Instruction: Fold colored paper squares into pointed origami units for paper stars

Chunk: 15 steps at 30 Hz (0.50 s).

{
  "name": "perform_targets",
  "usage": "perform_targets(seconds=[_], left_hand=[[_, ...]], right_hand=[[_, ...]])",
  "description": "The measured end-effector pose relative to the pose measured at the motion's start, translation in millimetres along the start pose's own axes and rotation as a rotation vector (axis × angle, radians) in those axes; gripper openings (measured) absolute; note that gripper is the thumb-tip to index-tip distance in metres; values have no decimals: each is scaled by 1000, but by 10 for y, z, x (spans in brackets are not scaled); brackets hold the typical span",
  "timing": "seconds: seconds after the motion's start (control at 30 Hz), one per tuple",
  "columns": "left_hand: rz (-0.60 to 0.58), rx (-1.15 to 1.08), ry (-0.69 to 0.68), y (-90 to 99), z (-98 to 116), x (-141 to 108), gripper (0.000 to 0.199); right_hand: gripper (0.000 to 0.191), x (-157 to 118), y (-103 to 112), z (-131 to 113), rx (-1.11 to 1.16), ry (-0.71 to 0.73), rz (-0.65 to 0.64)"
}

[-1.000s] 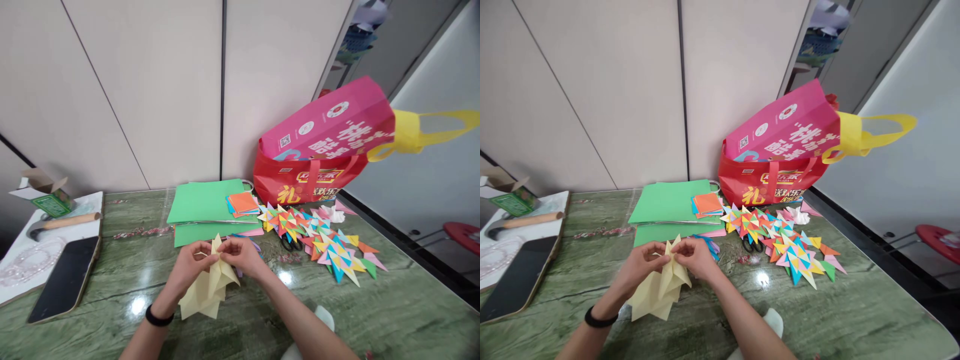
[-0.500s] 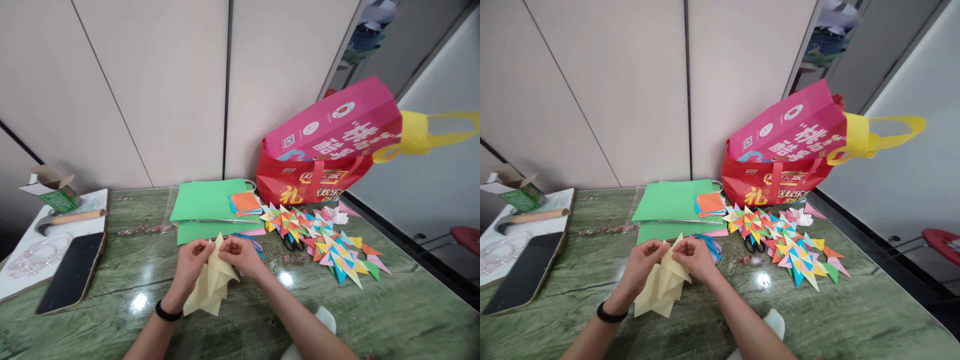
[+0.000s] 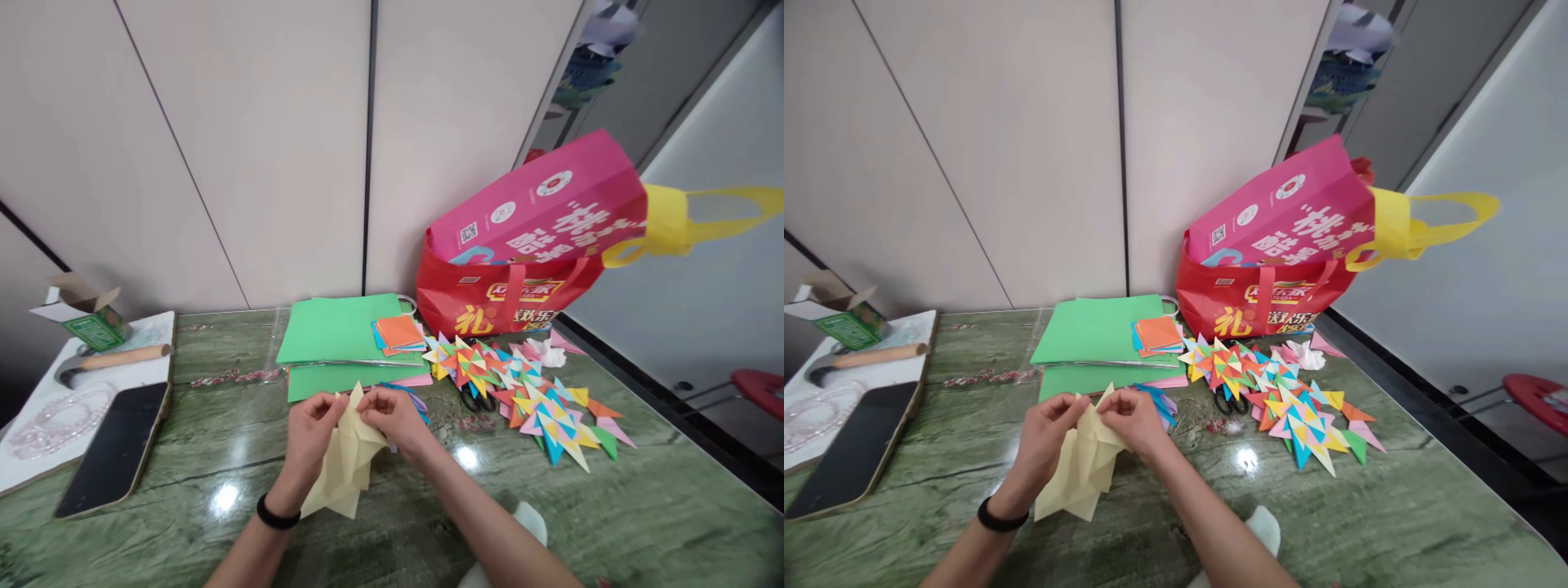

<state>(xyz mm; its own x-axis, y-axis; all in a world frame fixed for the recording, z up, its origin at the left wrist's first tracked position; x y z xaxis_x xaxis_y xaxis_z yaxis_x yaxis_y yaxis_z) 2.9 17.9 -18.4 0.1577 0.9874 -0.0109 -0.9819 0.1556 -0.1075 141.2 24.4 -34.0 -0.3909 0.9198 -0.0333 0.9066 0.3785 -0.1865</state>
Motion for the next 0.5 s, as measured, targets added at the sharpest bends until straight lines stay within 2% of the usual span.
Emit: perform_targets(seconds=[0.2, 0.37, 0.43, 0.5], left_hand=[[177, -99, -53, 170, 39, 72, 25], [326, -2, -134, 376, 121, 114, 23], [301, 44, -144, 389, 137, 110, 22], [172, 115, -113, 333, 128, 94, 23]], right_hand=[[7, 14, 25, 37, 45, -21, 13], [5, 18, 74, 38, 43, -24, -4], [4, 22, 96, 35, 6, 5, 47], [7, 27, 102, 31, -33, 48, 107]])
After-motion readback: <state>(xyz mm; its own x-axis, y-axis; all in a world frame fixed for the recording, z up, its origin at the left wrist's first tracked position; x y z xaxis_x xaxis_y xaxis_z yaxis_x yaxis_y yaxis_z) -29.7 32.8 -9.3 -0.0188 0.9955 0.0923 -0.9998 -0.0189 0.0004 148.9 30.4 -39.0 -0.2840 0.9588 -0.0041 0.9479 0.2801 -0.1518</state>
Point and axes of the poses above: each hand's wrist, its own x-axis towards the middle knuckle, its own y-axis out of the back of the hand, z = x × y, the point moved 1 cm from there along x, towards the middle knuckle, and after that the axes turned 15 degrees about -z, right-handed, at the moved point
